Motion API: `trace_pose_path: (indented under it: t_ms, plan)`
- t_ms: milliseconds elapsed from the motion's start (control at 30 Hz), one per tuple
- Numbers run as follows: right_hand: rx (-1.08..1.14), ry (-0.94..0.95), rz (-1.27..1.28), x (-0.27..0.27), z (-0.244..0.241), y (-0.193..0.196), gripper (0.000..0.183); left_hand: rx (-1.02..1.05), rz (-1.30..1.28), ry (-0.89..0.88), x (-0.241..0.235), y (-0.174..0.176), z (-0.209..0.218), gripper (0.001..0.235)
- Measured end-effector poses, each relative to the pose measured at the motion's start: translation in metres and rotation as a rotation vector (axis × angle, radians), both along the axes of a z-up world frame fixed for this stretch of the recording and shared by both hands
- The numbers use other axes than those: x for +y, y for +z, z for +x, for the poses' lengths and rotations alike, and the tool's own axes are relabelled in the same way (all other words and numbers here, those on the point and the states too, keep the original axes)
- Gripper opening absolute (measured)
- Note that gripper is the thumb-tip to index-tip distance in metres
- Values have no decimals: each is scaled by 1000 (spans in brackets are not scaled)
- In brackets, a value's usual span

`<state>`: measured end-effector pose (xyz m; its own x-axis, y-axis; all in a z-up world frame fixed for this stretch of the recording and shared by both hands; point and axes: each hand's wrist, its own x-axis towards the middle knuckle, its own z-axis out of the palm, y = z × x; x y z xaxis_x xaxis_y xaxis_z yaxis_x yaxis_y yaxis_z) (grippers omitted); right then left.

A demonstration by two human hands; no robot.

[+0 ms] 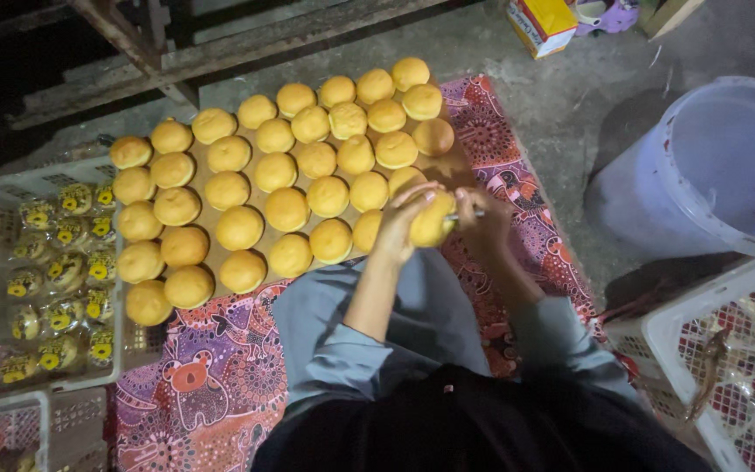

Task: The person sits on the floor and uses a small knife to cut a slit into the top of each round bun. They handle the buns one at a time, pick them up from a wooden board, cut them, and place them back in a row.

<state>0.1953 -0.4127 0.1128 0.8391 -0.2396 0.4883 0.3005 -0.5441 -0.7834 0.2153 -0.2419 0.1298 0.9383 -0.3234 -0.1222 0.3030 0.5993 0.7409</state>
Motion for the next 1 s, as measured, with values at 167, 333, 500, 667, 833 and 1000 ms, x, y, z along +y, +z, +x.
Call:
trace_pose_path:
  t_ms: [167,333,500,667,833,1000]
  plan:
    - [-133,-80,-116,5,10,4,36,110,120,257,-27,-29,0,38]
    - [213,120,140,-7,12,-4,24,127,-66,94,-33,-42,12,45]
    - [-186,-74,-340,-16,34,-20,30,330,5,228,-51,-32,13,37]
    - [290,55,127,-25,47,-40,25,379,-128,61,-48,-30,45,32]
    - [-161,-136,-384,-36,70,-42,27,381,-31,323,-81,-42,43,37]
    - [53,-152,-503,-51,82,-30,32,-459,674,-134,-52,-35,76,74]
